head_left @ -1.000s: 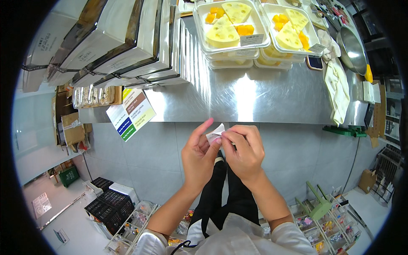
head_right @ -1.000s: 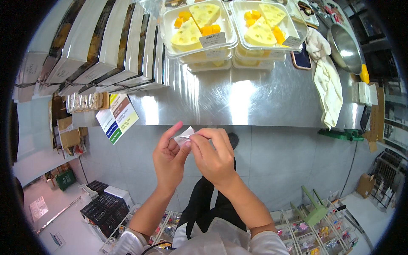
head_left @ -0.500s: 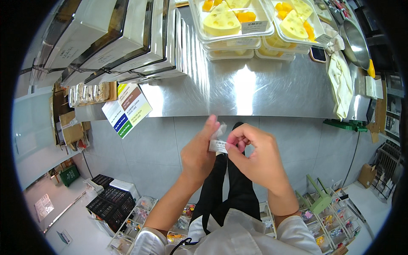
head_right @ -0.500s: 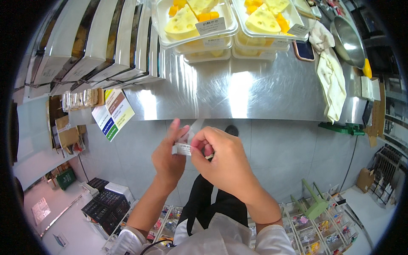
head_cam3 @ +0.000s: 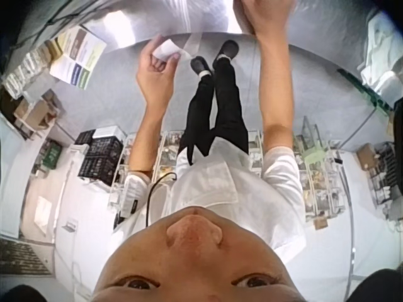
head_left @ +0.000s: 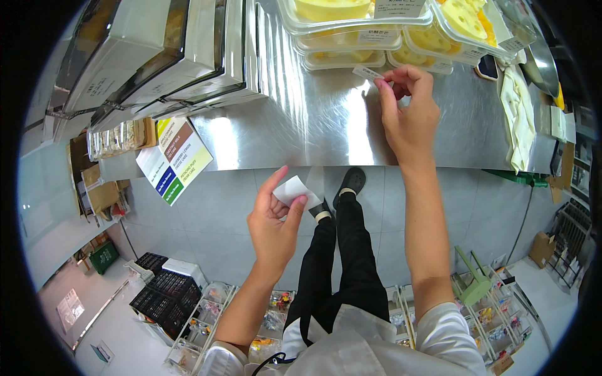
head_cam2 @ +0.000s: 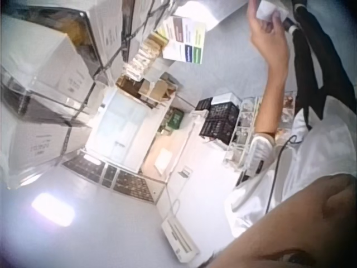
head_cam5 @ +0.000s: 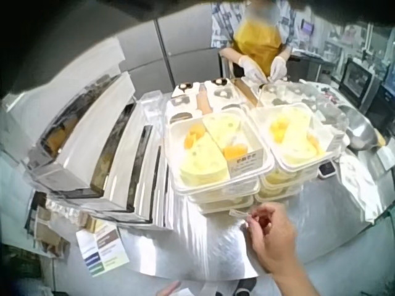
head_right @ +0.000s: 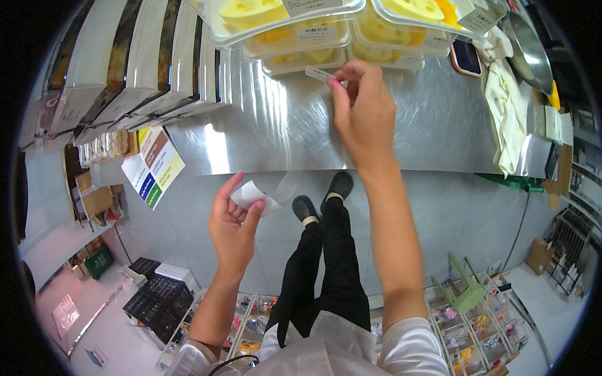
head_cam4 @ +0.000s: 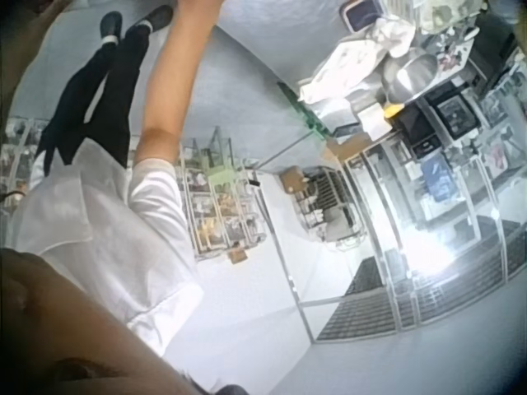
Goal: The person peels labels from a roll and applies them to clear plastic containers on a stainless steel counter. They handle the containers and labels by hand, moving between the counter and a nearby cardboard box to retrieve more containers.
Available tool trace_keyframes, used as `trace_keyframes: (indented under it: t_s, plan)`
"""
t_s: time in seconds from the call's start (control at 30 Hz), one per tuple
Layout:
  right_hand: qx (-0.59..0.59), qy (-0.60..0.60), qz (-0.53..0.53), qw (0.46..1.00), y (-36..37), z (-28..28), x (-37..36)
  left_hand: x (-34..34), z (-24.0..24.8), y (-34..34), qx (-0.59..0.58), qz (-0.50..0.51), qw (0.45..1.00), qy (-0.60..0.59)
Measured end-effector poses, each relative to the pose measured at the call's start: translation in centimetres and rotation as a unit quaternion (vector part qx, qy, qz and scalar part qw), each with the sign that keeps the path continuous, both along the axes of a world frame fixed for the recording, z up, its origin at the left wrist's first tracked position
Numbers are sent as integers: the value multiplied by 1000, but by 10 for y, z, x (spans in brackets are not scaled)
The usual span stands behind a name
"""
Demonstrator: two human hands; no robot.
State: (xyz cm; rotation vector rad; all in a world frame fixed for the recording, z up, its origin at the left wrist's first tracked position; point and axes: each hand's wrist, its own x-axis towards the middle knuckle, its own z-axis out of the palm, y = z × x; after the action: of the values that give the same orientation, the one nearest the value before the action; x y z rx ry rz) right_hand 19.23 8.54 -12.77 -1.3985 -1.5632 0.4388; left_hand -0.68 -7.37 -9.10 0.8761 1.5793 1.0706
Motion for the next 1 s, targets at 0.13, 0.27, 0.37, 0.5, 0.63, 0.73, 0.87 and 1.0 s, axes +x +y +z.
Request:
trace_keyframes:
  t_s: [0.13,0.27,0.37,0.5,0.63,0.73,0.87,1.0]
  plan:
    - [58,-66,-18,996,11,-15,-5,-4,-5,-3,-4,10,1000,-14]
    - [81,-97,-17,992,19,-18,-2,-7,-3,-4,-10,-5,1000,2]
    - [72,-103,-24,992,20,-18,-3,-8,-3,-4,-10,-10,1000,-7]
    - [49,-61,-40,996,17,-17,-8,-11,-1,-4,-27,-28,999,-12]
    - [21,-25,-59,998,8,-12,-15,-11,-2,-4,-26,-32,999,-11]
    - [-32,14,-58,998,-2,-7,-24,-11,-3,-3,-29,-35,999,-15]
    - [-99,191,-46,975,-12,-6,-40,-7,-1,-2,-10,-18,1000,8]
    - [-78,258,-36,962,-19,-7,-58,-8,0,-2,-11,-18,1000,-3]
